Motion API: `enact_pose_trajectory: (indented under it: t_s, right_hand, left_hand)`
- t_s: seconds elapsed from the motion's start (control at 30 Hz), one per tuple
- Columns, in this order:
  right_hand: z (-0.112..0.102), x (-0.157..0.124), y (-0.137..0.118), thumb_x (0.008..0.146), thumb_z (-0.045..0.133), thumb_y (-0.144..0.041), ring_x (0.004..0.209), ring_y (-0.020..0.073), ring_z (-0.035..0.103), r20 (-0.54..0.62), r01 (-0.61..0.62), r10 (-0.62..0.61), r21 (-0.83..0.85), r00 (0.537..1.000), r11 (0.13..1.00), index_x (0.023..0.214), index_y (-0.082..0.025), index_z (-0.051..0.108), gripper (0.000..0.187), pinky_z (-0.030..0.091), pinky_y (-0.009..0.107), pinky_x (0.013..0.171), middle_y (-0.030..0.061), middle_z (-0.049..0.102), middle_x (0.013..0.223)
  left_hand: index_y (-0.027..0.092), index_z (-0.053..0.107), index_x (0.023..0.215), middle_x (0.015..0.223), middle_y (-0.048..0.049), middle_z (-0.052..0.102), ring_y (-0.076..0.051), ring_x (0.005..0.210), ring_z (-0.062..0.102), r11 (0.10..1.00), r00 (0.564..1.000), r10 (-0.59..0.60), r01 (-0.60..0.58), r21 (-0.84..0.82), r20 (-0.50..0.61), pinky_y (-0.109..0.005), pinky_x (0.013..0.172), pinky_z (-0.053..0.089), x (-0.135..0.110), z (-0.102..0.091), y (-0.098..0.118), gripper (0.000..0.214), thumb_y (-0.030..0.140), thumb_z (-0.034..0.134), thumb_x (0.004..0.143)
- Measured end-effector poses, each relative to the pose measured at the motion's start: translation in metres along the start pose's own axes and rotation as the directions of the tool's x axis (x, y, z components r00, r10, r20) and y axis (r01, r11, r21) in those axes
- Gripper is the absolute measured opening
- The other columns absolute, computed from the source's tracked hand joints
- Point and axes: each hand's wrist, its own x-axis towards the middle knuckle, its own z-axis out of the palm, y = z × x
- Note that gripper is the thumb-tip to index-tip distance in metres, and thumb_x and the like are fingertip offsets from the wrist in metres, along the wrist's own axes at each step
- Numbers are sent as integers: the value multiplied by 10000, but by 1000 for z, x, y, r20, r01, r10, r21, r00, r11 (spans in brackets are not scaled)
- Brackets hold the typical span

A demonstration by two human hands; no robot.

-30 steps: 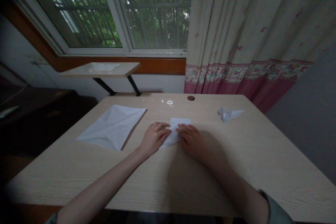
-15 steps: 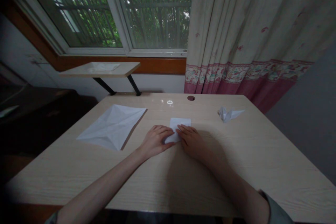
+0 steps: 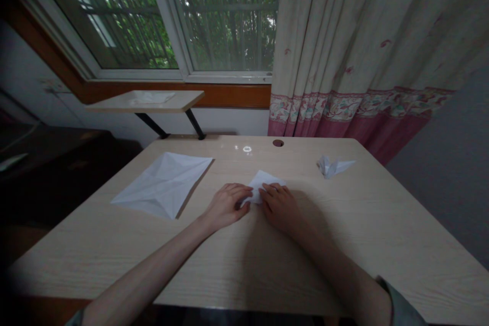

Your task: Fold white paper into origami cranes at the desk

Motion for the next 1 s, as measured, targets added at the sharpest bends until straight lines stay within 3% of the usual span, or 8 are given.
enact_pose_trajectory:
  t_s: [0.17, 0.43, 1.0]
  right_hand:
    - [-1, -2, -1, 885, 509, -141, 1195, 302, 616, 5, 2, -2, -44, 1000, 999, 1264, -163, 662, 410, 485, 508, 1034, 124, 662, 1331]
    - [-7, 2, -7, 924, 507, -192, 1105, 285, 646, -38, -11, 10, -38, 999, 999, 1172, -176, 691, 309, 497, 470, 972, 128, 703, 1242]
    - [-12, 5, -12, 972, 504, -226, 991, 247, 653, -99, -15, 18, 36, 995, 999, 989, -215, 710, 207, 492, 413, 915, 88, 741, 1065]
  left_hand:
    - [205, 682, 1089, 1189, -46, 725, -235, 1111, 646, 999, 1000, 18, -17, -42, 17, -401, 989, 486, 1, -1, -1, 238, 149, 587, 878]
    - [215, 668, 1074, 1163, -46, 725, -224, 1094, 645, 998, 1000, 23, -22, -52, 13, -390, 971, 500, 1, 1, -3, 196, 162, 547, 928]
    - [199, 621, 934, 1085, -55, 723, -233, 1038, 647, 994, 999, 4, -1, -107, 32, -375, 949, 498, 2, -5, 3, 118, 128, 567, 856]
